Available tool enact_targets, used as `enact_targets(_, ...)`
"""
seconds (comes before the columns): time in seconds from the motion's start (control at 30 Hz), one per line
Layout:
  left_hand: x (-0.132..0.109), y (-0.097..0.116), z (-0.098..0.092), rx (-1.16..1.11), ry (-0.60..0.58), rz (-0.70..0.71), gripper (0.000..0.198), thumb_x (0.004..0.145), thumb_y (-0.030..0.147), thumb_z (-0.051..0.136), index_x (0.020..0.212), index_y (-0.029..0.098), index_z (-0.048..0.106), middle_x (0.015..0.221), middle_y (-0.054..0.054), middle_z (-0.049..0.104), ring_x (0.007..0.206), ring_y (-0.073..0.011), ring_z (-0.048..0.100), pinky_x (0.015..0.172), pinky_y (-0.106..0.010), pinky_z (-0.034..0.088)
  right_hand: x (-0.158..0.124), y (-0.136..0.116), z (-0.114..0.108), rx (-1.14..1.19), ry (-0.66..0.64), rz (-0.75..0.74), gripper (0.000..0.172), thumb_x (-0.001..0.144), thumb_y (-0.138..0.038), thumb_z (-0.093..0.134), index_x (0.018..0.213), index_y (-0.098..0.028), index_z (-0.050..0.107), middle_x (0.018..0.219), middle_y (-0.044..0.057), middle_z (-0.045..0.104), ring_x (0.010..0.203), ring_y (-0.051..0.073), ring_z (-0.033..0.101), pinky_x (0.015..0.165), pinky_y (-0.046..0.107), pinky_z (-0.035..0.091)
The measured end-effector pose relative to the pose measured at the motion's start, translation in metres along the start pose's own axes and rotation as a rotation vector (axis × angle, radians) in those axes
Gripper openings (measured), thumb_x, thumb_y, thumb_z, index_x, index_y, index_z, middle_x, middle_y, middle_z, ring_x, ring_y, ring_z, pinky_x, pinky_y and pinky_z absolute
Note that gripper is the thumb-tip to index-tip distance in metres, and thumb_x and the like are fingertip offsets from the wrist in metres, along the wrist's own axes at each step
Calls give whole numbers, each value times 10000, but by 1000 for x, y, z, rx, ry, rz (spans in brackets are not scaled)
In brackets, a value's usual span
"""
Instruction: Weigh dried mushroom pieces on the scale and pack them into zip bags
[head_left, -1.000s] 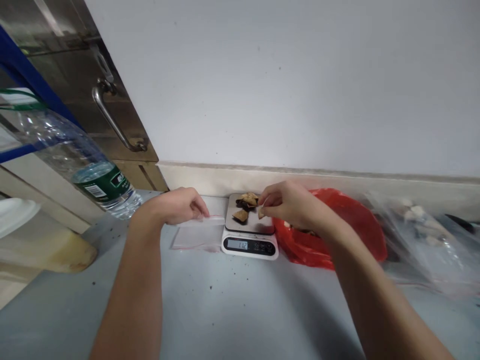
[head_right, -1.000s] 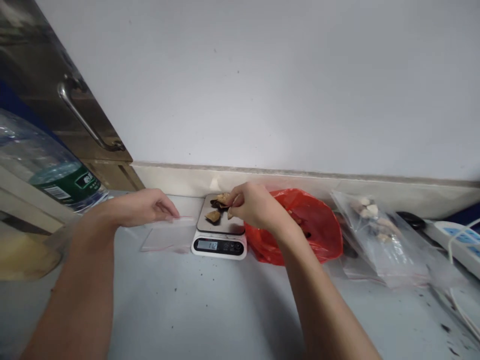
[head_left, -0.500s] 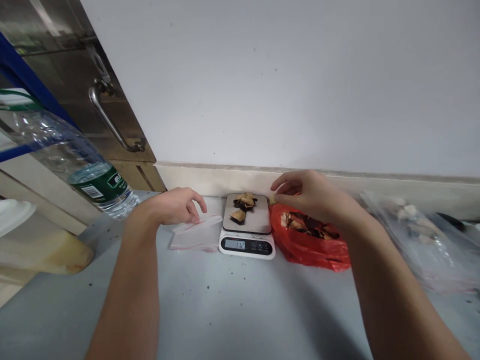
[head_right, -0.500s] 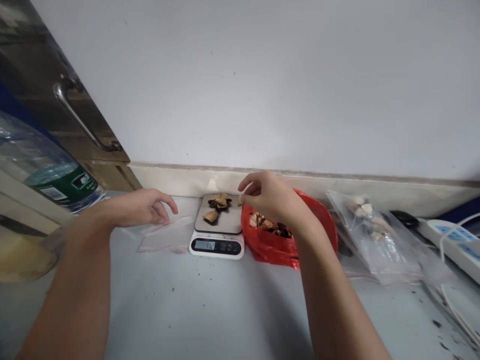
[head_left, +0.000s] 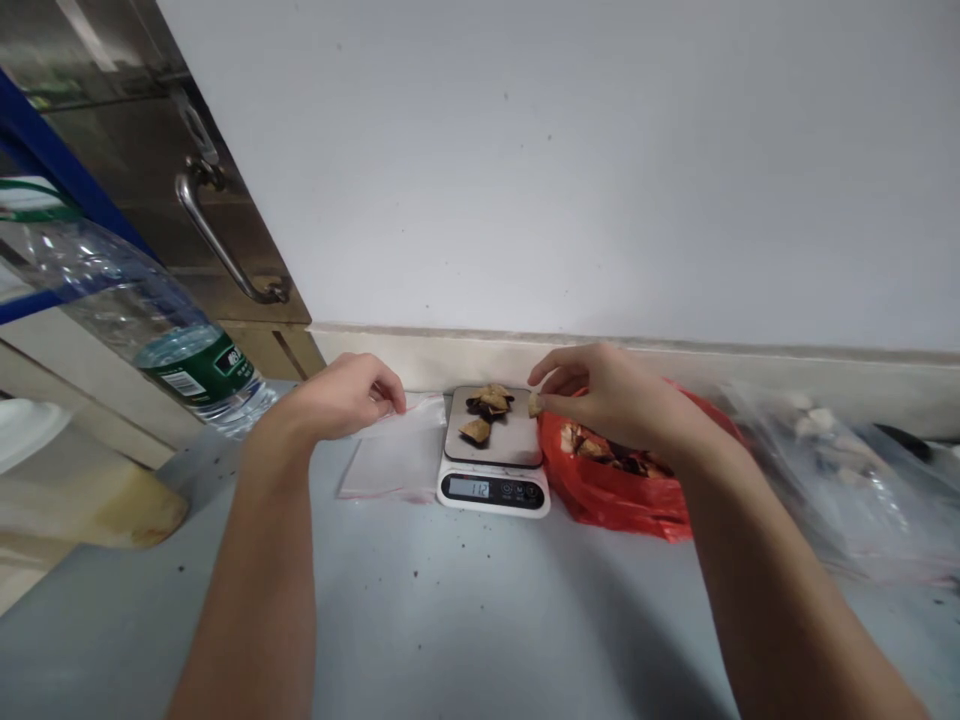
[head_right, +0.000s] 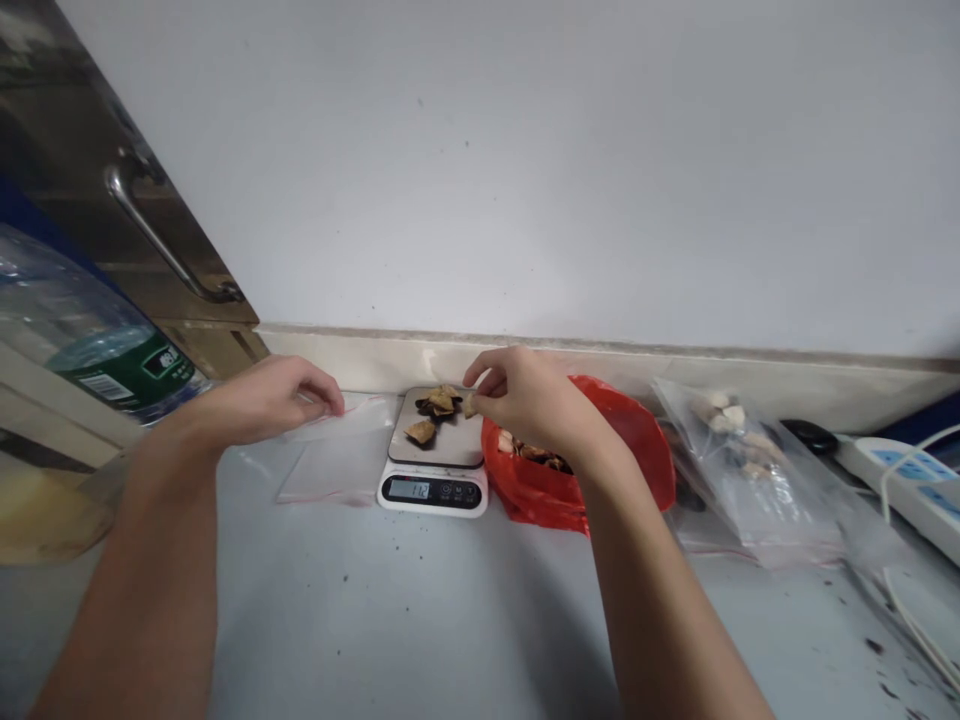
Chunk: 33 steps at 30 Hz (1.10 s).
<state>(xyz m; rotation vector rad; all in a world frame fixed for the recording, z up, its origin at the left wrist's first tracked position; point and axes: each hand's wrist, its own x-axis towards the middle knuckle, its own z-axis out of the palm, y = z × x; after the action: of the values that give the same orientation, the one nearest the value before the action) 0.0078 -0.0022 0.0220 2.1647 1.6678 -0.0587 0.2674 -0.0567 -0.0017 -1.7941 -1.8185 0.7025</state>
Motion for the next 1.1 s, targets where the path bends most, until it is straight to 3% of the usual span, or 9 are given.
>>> enact_targets(0.17,-2,5,0,-56,66,-19,191,686,221,602,777,215,770,885,-33,786,857,-241,707,686,-285,475,0,-1,-1,1,4,-24,151,834,-114,684,925,-213,751,845,35,801,754,177,739,586,222,522)
enact_targets(0.3,-2,3,1,-112,111,23,76,670,283,705,681,211,680,757,-17,719,747,-212,661,618,-278,438,0,-2,0,10,-6,-28,137,839,-104,687,899,-214,743,829,27,795,713,164,724,555,217,512)
enact_targets(0.4,-1,1,2,-132,237,89,122,678,223,672,649,216,553,663,25,609,638,-153,560,565,-255,377,0,-4,2,45,-14,-31,102,851,-120,690,873,-210,734,823,29,789,674,156,707,514,217,498)
enact_targets(0.53,-1,-1,3,-167,374,180,135,668,139,591,767,227,562,640,59,546,602,-133,496,558,-239,364,0,-6,6,119,-44,-76,63,853,-163,692,840,-208,734,839,46,792,732,177,722,511,226,496)
enact_targets(0.7,0,-1,5,-176,286,217,151,659,92,556,739,221,566,617,69,491,578,-119,447,543,-236,340,1,-8,7,111,-28,-126,87,827,-160,672,814,-212,740,789,40,784,742,186,725,566,245,513)
enact_targets(0.8,1,0,7,-179,180,217,166,662,62,559,717,218,545,607,73,484,570,-113,439,535,-236,336,-5,-8,-2,8,-79,-50,197,752,-86,659,838,-232,759,744,6,774,677,184,705,561,264,499)
enact_targets(0.9,2,2,8,-188,145,223,184,666,43,574,701,216,520,612,74,494,569,-108,436,529,-236,328,-14,-6,-16,-247,-76,73,253,639,-19,626,680,-242,739,592,-20,696,541,180,630,504,290,430)
enact_targets(1.0,2,5,9,-200,135,241,195,672,43,595,704,216,512,624,72,508,568,-108,443,522,-237,327,-20,-8,-23,-366,-39,135,199,676,-86,631,564,-243,680,513,-7,628,460,174,557,449,303,347)
enact_targets(1.1,2,6,11,-227,125,262,206,675,53,610,710,219,493,628,72,515,564,-109,452,514,-237,329,-21,-17,-12,-277,4,17,123,782,-189,652,703,-239,733,679,21,728,564,181,621,494,291,387)
